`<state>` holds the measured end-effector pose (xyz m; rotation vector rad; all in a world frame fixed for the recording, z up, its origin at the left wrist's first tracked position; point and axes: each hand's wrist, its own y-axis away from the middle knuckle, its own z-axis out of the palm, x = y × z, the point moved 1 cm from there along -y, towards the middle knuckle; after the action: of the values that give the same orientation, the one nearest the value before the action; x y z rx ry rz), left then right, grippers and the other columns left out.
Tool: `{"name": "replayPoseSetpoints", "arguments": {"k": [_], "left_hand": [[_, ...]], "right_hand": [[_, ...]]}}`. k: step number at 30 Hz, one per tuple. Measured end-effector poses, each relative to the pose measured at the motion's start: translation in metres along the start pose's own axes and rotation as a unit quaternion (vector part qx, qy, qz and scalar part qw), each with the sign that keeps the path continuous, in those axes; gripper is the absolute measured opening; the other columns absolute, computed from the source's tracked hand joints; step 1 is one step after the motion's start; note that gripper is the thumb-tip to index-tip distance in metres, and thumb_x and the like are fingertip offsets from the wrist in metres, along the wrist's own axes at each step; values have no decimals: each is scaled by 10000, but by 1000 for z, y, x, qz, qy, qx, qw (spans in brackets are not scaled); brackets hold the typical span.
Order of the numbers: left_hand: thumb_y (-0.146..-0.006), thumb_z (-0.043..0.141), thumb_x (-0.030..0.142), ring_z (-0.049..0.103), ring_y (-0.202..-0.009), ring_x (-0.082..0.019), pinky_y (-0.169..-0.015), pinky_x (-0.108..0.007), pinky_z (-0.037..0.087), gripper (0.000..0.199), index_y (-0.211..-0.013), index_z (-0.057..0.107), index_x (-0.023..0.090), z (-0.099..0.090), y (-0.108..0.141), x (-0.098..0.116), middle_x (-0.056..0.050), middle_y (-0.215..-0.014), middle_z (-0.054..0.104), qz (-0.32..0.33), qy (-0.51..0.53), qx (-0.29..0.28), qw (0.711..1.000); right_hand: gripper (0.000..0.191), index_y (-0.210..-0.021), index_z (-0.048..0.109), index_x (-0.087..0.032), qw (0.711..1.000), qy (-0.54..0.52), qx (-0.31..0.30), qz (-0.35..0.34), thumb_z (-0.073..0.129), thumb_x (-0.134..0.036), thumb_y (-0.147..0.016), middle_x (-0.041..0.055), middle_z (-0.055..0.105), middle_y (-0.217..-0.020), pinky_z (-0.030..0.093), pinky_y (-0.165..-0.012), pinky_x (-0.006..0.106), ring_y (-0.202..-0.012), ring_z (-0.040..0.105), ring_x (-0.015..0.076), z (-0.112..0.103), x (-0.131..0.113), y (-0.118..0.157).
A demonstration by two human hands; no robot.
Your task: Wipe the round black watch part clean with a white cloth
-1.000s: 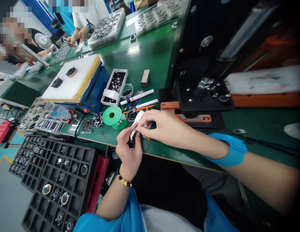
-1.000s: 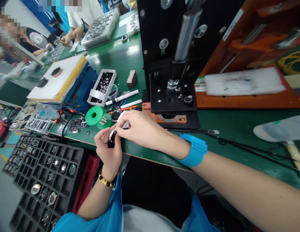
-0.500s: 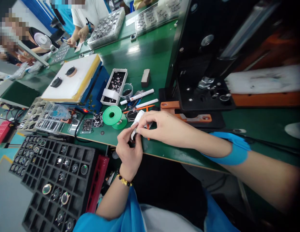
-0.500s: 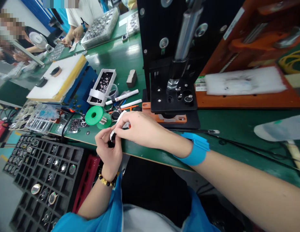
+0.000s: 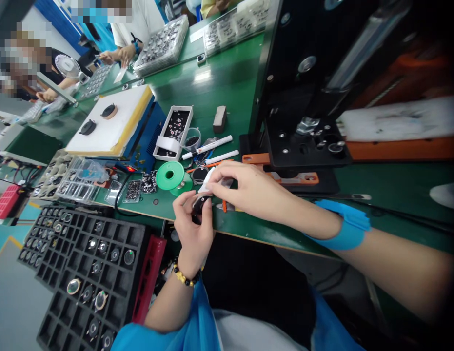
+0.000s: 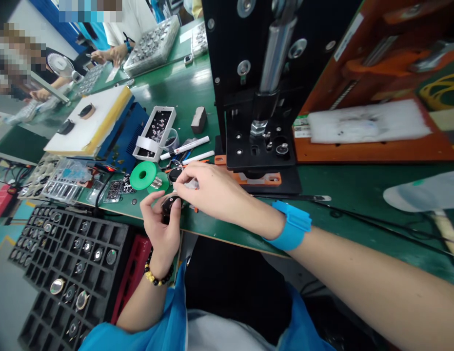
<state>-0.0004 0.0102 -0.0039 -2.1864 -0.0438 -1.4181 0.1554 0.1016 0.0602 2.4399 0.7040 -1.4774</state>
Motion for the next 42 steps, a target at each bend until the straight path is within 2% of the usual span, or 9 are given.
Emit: {"name": "replayPoseSetpoints", "arguments": {"k": [2,5,8,11,14,22,28,38,42], "left_hand": [[-1028,645,305,757,-1022,-200,-880,-329,621,352,-1311,449,230,-6,-3,6,-90,-1087,760,-35,46,-43,997],[-1030,625,313,756,-942,-188,-747,-271,605,355,-1311,418,244,-14,-9,12,-67,-1006,751,-67,83,-83,991],[-1020,640,315,747,-920,-178,-694,-234,589,359,-1303,427,257,-20,-12,13,-44,-965,732,-79,115,-98,985],[-1003,677,324,707,-810,-129,-692,-208,585,384,-1310,452,276,-21,-12,10,-17,-967,708,-85,140,-91,982],[-995,699,304,667,-786,-93,-724,-185,574,391,-1312,471,289,-20,-10,8,-4,-1012,695,-94,158,-83,979],[-1021,670,256,694,-912,-113,-829,-217,546,377,-1335,462,273,-18,-8,7,-9,-1032,684,-69,142,-91,983],[-1028,660,263,701,-919,-125,-824,-232,544,384,-1345,444,272,-17,-7,7,-10,-1027,691,-67,141,-97,983],[-1024,666,266,701,-881,-120,-761,-212,555,364,-1323,460,275,-17,-8,9,-9,-1014,699,-79,151,-88,982],[-1018,675,271,720,-898,-133,-790,-237,578,363,-1313,463,268,-16,-8,10,-24,-1047,718,-73,151,-85,982]], "right_hand": [[163,-879,696,-201,997,52,41,-31,621,-303,-984,28,725,-1042,464,-770,315,-930,667,186,1,3,0],[191,-1110,673,-187,987,110,95,-72,629,-339,-1003,72,711,-1135,488,-829,349,-1021,667,232,3,7,1],[306,-1269,631,-170,963,152,140,-174,654,-307,-997,115,690,-1226,513,-916,387,-1113,652,263,4,8,3],[173,-1117,710,-180,922,185,117,-319,588,-269,-1034,95,723,-1148,533,-904,382,-1074,656,247,7,8,5],[191,-1009,746,-171,897,188,101,-387,572,-243,-1041,71,747,-1046,555,-827,361,-970,669,222,12,11,4],[164,-935,753,-138,884,188,133,-407,625,-209,-1008,75,754,-997,572,-758,359,-914,689,219,19,15,5],[139,-898,741,-145,881,192,151,-405,638,-176,-987,67,758,-976,571,-738,356,-887,689,214,20,12,8],[140,-900,743,-172,913,133,164,-350,636,-189,-988,47,757,-960,549,-755,333,-915,692,205,15,13,3],[117,-907,749,-176,926,103,166,-322,650,-174,-970,45,760,-964,549,-772,334,-939,702,208,14,11,3]]}}
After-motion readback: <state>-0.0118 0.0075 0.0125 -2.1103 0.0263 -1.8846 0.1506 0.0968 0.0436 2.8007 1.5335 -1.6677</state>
